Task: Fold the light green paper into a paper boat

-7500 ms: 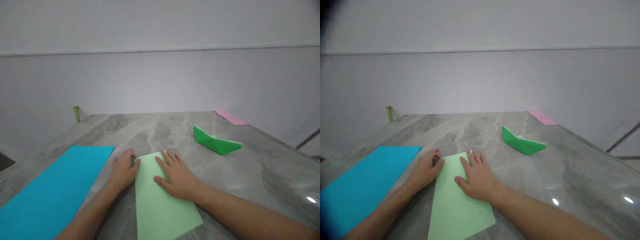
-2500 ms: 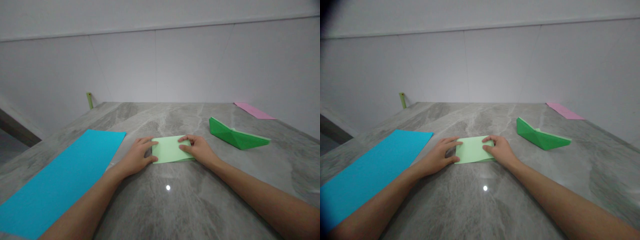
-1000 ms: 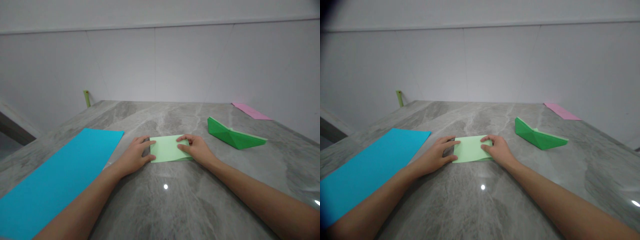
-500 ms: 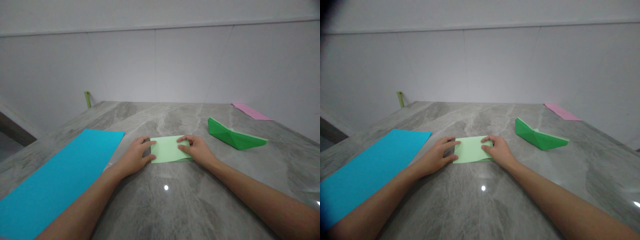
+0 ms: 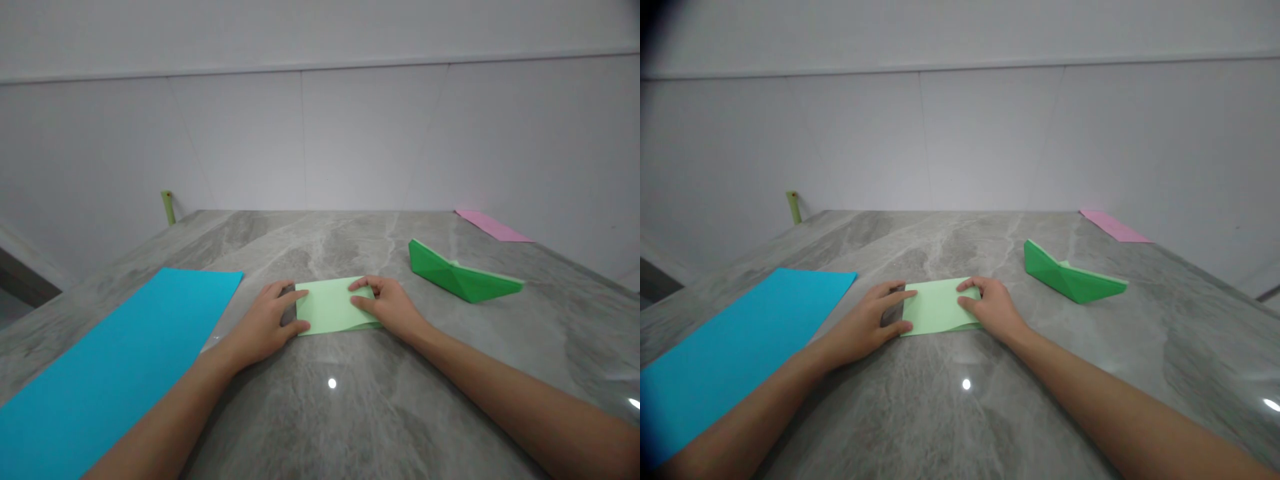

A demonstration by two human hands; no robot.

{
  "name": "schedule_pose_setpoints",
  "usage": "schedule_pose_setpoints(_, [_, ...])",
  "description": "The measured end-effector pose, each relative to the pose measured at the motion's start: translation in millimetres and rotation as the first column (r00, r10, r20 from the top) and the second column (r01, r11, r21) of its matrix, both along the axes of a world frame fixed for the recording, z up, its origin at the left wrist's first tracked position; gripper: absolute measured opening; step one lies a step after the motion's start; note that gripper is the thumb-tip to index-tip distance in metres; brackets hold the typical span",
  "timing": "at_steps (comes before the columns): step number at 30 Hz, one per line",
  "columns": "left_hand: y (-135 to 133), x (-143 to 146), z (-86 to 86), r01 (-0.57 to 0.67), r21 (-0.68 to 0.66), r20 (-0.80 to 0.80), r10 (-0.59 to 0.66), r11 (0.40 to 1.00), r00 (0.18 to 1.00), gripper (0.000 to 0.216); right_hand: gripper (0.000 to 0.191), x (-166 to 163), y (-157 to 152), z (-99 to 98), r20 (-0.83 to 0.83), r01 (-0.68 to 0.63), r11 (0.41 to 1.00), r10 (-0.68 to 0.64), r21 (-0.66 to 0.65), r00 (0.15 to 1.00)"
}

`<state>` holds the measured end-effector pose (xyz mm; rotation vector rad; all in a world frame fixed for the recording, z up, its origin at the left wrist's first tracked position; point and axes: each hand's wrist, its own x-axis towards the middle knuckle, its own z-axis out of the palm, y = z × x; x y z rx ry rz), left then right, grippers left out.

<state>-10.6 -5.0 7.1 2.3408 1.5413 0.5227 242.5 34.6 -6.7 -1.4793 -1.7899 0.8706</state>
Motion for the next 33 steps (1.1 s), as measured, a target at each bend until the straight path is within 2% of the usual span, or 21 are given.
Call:
schedule_pose_setpoints(7, [0.1, 2.3, 1.0, -0.01, -0.006, -0.014, 0.01, 1.0, 1.0, 0.053, 0.023, -1.3, -2.7, 2.9, -0.004, 0.004, 1.0, -0.004, -0.004, 1.0])
schedule_pose_setpoints(11, [0.7, 3.3, 1.0, -0.018, -0.013, -0.012, 0.018, 1.0, 1.0, 0.051, 0.023, 0.7, -2.3, 1.8, 0.039, 0.015, 0.999, -0.016, 0.038, 0.999])
schedule_pose_setpoints(18, [-2.7, 6.6, -2.8, 0.1, 0.049, -0.064, -0.097, 0.994, 0.993, 0.04, 0.024, 2.8, -3.3, -1.3, 0.152, 0.064, 0.989, -0.085, 0.134, 0.985])
schedule_pose_setpoints(25, [-5.4, 11.9, -10.7, 0.18, 0.045, -0.188, -0.169, 0.983, 0.968, 0.072, 0.031, 0.1, -9.9, 3.7, 0.29, 0.089, 0.977, -0.144, 0.196, 0.946])
schedule_pose_setpoints(33, [-5.7, 12.2, -12.5, 0.203, 0.037, -0.238, -0.188, 0.979, 0.953, 0.079, 0.035, -0.7, -10.6, 6.0, 0.357, 0.089, 0.973, -0.163, 0.214, 0.92])
